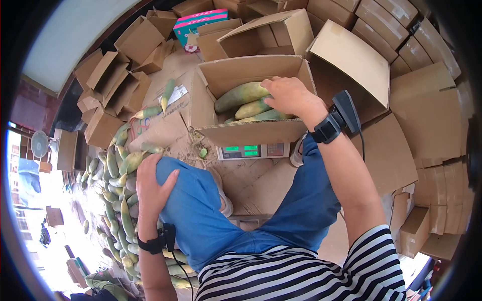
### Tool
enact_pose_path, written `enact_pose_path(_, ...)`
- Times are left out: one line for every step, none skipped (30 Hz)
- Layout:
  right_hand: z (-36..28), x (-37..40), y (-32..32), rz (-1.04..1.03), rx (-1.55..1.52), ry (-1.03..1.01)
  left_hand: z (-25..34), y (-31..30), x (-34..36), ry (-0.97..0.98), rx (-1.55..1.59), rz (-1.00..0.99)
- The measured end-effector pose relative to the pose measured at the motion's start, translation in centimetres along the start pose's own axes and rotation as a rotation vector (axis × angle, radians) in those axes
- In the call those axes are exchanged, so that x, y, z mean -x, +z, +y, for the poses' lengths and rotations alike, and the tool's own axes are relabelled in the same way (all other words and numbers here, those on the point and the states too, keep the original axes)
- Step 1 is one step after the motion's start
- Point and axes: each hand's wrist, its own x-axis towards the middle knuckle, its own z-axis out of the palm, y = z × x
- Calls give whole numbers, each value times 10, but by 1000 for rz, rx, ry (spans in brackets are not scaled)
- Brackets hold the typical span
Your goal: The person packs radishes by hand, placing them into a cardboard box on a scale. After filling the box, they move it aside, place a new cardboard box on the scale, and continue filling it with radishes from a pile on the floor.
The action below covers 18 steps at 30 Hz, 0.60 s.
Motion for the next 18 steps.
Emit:
enact_pose_path(-3, 0, 1, -4, 3, -13, 1, -1, 0, -13, 1, 5)
enact_pose_path(-7, 0, 2, 11, 13, -36, 1, -2, 0, 19, -9, 0)
enact_pose_path(-11, 0, 3, 25, 24, -63, 2, -3, 0, 47, -19, -3)
enact_pose_path(-15, 1, 3, 18, 29, -91, 1, -1, 0, 19, -20, 7)
enact_pose_path(-20, 3, 4, 2, 30, -90, -3, 3, 0, 62, -14, 15)
enact_pose_path(-28, 2, 5, -9, 27, -102, -8, 3, 1, 96, -19, 29)
enact_pose_path(-38, 4, 7, 7, -22, -112, -9, 3, 1, 104, -22, 27)
enact_pose_path(-48, 6, 9, 22, -75, -129, -8, 3, 1, 109, -31, 27)
enact_pose_path(-59, 6, 14, 114, -129, -198, -8, 4, 1, 108, -29, 34)
enact_pose_path(-69, 6, 18, 205, -184, -259, -8, 6, 1, 114, -23, 40)
enact_pose_path(-81, 7, 18, 204, -195, -310, -7, 6, 1, 106, -36, 6)
enact_pose_path(-92, 8, 14, 257, -175, -344, -8, 7, 0, 103, -41, -29)
enact_pose_path(-99, 9, 11, 310, -153, -372, -6, 6, 0, 73, -52, -11)
enact_pose_path(-104, 10, 10, 310, -154, -404, -5, 6, 0, 80, 0, -48)
enact_pose_path(-107, 10, 9, 227, -150, -399, -5, 4, 0, 91, 54, -87)
enact_pose_path(-109, 9, 8, 145, -144, -392, -6, 3, 2, 72, 48, -71)
enact_pose_path(-112, 8, 6, 74, -160, -407, -7, 1, 4, 119, 181, -35)
enact_pose_path(-118, 7, 4, 70, -159, -428, -11, 0, 9, 167, 313, 1)
